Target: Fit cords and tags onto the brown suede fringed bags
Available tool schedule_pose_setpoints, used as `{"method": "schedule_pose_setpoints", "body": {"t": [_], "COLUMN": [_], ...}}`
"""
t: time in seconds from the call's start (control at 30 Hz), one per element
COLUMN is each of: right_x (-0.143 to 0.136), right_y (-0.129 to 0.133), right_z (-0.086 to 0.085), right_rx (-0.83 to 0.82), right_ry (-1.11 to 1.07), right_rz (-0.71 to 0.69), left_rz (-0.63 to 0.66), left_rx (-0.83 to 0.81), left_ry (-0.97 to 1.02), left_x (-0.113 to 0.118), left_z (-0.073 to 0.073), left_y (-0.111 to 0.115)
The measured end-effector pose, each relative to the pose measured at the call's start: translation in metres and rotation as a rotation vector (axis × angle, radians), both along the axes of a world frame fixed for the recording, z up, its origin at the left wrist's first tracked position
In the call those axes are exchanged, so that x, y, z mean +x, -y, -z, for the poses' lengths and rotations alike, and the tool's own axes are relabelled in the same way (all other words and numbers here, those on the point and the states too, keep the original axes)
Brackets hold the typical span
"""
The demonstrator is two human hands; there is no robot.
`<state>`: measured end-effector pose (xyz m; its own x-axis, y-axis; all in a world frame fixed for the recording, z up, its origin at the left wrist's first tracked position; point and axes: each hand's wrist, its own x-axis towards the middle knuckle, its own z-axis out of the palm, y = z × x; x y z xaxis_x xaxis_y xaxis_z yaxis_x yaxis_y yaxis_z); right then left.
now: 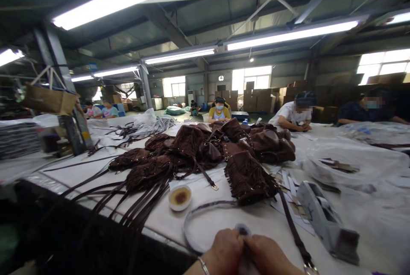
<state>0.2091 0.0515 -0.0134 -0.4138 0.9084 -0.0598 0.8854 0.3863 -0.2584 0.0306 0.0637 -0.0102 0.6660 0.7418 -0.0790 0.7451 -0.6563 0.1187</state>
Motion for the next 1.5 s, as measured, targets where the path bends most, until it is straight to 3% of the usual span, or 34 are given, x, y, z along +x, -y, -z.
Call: {"method": "schedule_pose_setpoints", "body": {"t": [0.07, 0.23, 0.3, 0.4, 0.5, 0.57, 0.67, 0.8, 0.9, 1.03, 1.13, 1.3, 1.37, 1.5], "right_x": [-0.004, 0.018, 0.026, 0.022, 0.005, -0.001, 0.008, 0.033, 0.033, 0.015, 0.014, 0.034, 0.033, 0.014], "right_y": [0.000, -0.003, -0.004, -0.004, -0.002, 0.002, 0.005, 0.001, -0.001, 0.003, 0.006, -0.002, -0.004, 0.000], "right_z": [0.008, 0.004, 0.001, 0.004, 0.010, 0.010, 0.000, -0.015, -0.016, -0.001, 0.005, -0.011, -0.015, -0.007], "right_rx": [-0.006, 0.007, 0.004, 0.053, 0.057, 0.033, 0.021, 0.002, 0.000, 0.014, 0.015, -0.028, -0.018, 0.028], "right_ry": [-0.029, -0.194, -0.198, -0.123, -0.050, -0.093, -0.207, -0.245, -0.178, -0.103, -0.172, -0.219, -0.163, -0.021], "right_rz": [0.017, -0.240, -0.286, -0.226, -0.062, -0.011, -0.113, -0.278, -0.236, -0.045, -0.054, -0.267, -0.254, -0.075], "left_rz": [-0.011, 0.117, 0.144, 0.117, -0.036, -0.096, -0.004, 0.092, 0.040, -0.107, -0.039, 0.114, 0.066, -0.114], "left_rx": [-0.016, 0.056, 0.078, 0.050, 0.034, 0.037, 0.032, 0.039, 0.049, 0.067, 0.045, 0.040, 0.033, 0.042], "left_ry": [0.005, -0.024, -0.046, -0.053, -0.009, 0.019, 0.042, -0.036, -0.015, 0.107, 0.088, -0.013, 0.002, 0.110], "left_x": [0.002, -0.027, -0.034, -0.024, -0.003, 0.001, -0.011, -0.029, -0.018, 0.003, -0.003, -0.026, -0.021, -0.001], "left_z": [0.001, -0.027, -0.029, -0.012, 0.009, 0.009, -0.013, -0.038, -0.029, -0.007, -0.014, -0.035, -0.030, -0.009], "left_y": [0.001, 0.004, 0.001, -0.004, -0.001, 0.005, 0.009, -0.003, -0.003, 0.013, 0.013, -0.004, -0.004, 0.010]}}
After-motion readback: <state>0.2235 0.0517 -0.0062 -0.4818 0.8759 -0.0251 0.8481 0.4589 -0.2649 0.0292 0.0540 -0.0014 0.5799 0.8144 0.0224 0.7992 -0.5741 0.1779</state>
